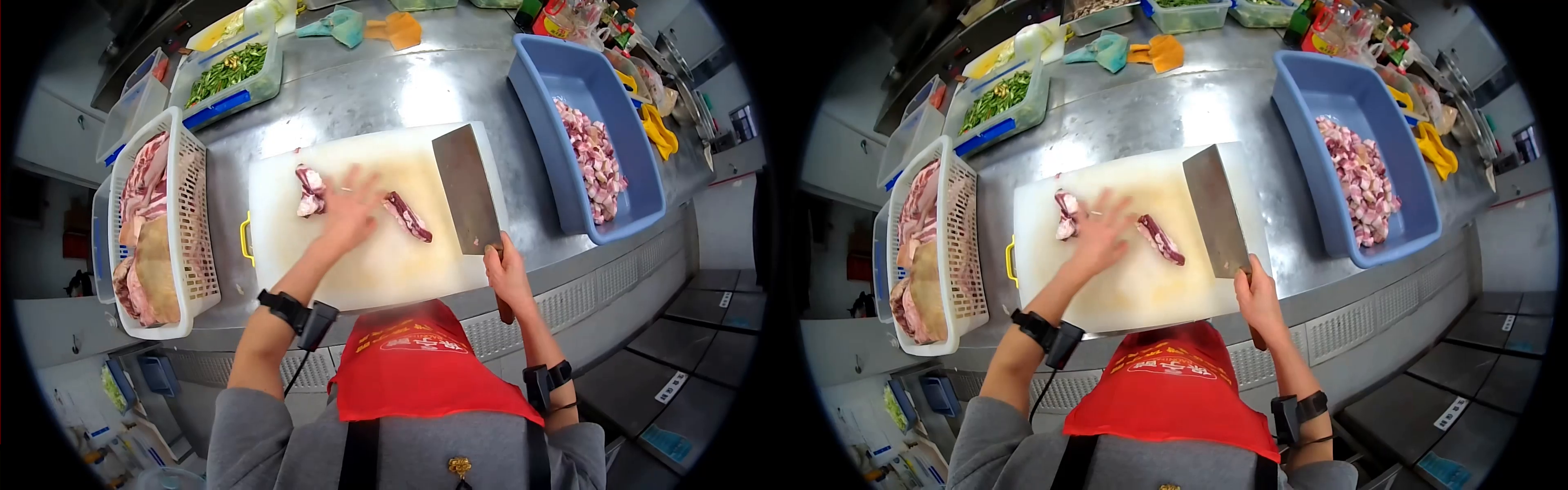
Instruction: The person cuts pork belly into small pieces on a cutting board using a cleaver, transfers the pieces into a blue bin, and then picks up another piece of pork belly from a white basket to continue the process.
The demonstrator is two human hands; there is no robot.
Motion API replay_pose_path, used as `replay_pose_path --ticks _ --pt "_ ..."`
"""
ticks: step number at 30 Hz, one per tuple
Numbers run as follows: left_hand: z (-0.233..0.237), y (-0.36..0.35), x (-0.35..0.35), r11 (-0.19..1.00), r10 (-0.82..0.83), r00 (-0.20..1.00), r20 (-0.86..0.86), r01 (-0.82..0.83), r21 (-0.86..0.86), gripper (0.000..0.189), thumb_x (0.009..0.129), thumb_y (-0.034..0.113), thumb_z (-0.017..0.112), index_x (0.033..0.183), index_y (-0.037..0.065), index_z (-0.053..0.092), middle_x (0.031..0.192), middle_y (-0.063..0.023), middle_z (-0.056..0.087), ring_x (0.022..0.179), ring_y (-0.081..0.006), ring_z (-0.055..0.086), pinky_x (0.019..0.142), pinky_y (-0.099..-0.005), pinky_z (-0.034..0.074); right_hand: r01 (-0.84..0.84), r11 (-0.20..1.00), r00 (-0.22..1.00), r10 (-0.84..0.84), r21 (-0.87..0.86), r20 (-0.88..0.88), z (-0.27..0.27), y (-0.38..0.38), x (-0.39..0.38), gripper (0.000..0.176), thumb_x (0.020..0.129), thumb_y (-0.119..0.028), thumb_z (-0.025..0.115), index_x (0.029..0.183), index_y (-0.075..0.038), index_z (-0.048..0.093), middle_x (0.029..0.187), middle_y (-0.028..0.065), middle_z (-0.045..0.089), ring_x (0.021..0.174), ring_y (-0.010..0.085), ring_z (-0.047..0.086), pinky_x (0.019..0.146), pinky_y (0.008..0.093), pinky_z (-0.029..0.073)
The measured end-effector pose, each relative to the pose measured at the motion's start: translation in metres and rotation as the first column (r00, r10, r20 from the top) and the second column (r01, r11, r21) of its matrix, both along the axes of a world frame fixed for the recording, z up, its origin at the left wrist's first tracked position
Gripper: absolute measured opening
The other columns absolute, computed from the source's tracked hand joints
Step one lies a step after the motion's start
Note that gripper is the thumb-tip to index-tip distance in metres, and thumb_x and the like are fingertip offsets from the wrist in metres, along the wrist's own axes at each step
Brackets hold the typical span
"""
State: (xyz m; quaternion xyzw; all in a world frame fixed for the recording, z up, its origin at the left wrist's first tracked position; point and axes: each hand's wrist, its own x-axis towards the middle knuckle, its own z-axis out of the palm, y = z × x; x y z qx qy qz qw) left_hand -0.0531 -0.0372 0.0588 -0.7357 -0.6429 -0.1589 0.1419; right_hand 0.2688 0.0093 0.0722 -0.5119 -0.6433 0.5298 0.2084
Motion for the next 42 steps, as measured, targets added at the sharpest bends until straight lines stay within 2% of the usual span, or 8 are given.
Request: replay_pose_path --ticks 5,11,13,15,18,21,25,42 --pt "-0.026 0.021 0.027 0.881 -0.141 0.966 0.218 0.223 -0.417 0.033 0.073 0.016 0.070 0.106 0.014 0.065 0.111 -0.0024 0.065 0.108 -0.0211 0.059 0.101 -0.0540 0.032 0.021 1.000 1.000 -0.021 0.015 -0.008 -0.009 0.001 -0.003 0.036 0.094 -0.012 0.049 0.124 0.009 0.047 0.064 0.0130 0.057 0.055 0.0152 0.054 0.052 0.0323 0.044" --pt "-0.009 0.001 0.030 0.714 0.550 0.506 0.664 0.128 -0.689 0.025 0.077 0.030 0.071 0.087 0.007 0.067 0.077 -0.0082 0.065 0.079 -0.0253 0.066 0.077 -0.0365 0.049 -0.036 0.998 0.999 0.036 -0.042 0.011 -0.005 0.006 -0.011 0.026 0.094 -0.012 0.049 0.114 0.004 0.049 0.066 0.0151 0.058 0.056 0.0205 0.057 0.053 0.0353 0.044" --pt "-0.006 -0.013 0.037 0.705 0.580 0.612 0.538 -0.044 -0.708 0.025 0.078 0.031 0.071 0.085 0.007 0.068 0.076 -0.0081 0.065 0.081 -0.0259 0.065 0.072 -0.0371 0.050 -0.086 0.996 0.996 0.087 -0.029 0.027 0.000 0.008 -0.014 0.022 0.094 -0.012 0.049 0.110 0.003 0.049 0.066 0.0172 0.058 0.057 0.0252 0.058 0.054 0.0368 0.044" --pt "-0.006 -0.023 0.045 0.765 0.530 0.739 0.415 -0.205 -0.611 0.025 0.076 0.024 0.074 0.091 0.006 0.067 0.081 -0.0079 0.064 0.084 -0.0266 0.063 0.074 -0.0387 0.051 -0.138 0.990 0.989 0.137 0.017 0.061 0.006 0.010 -0.019 0.018 0.094 -0.011 0.049 0.106 0.001 0.048 0.067 0.0196 0.058 0.058 0.0305 0.060 0.055 0.0383 0.044" --pt "-0.008 -0.030 0.054 0.967 0.217 0.815 0.537 -0.256 -0.003 0.022 0.076 0.016 0.075 0.093 0.005 0.065 0.090 -0.0090 0.064 0.086 -0.0272 0.062 0.077 -0.0385 0.052 -0.220 0.971 0.974 0.213 0.090 0.082 0.029 0.004 -0.027 0.013 0.095 -0.010 0.050 0.102 0.001 0.048 0.062 0.0101 0.055 0.052 0.0169 0.051 0.049 0.0346 0.041" --pt "-0.038 -0.034 0.044 0.989 -0.051 0.808 0.588 0.121 -0.080 0.023 0.077 0.009 0.074 0.096 0.004 0.063 0.099 -0.0105 0.062 0.088 -0.0285 0.062 0.076 -0.0373 0.052 -0.351 0.923 0.932 0.328 0.155 0.157 0.045 -0.001 -0.030 0.013 0.093 -0.007 0.051 0.103 0.001 0.047 0.068 0.0203 0.058 0.056 0.0333 0.055 0.055 0.0410 0.042" --pt "-0.054 -0.035 0.050 0.997 0.051 0.713 0.699 0.005 -0.078 0.022 0.077 0.003 0.073 0.096 0.003 0.063 0.100 -0.0120 0.060 0.091 -0.0292 0.060 0.072 -0.0356 0.053 -0.420 0.868 0.895 0.348 0.264 0.278 0.045 -0.005 -0.034 0.014 0.091 -0.004 0.051 0.103 0.000 0.048 0.070 0.0238 0.057 0.067 0.0451 0.056 0.059 0.0467 0.043" --pt "-0.062 -0.039 0.047 0.997 -0.080 0.777 0.624 0.065 0.047 0.017 0.073 -0.001 0.071 0.088 0.004 0.063 0.094 -0.0088 0.060 0.090 -0.0268 0.059 0.077 -0.0356 0.050 -0.624 0.737 0.735 0.440 0.261 0.516 0.022 0.005 -0.108 0.018 0.090 -0.009 0.049 0.107 -0.004 0.047 0.075 0.0229 0.062 0.068 0.0440 0.062 0.061 0.0536 0.049"
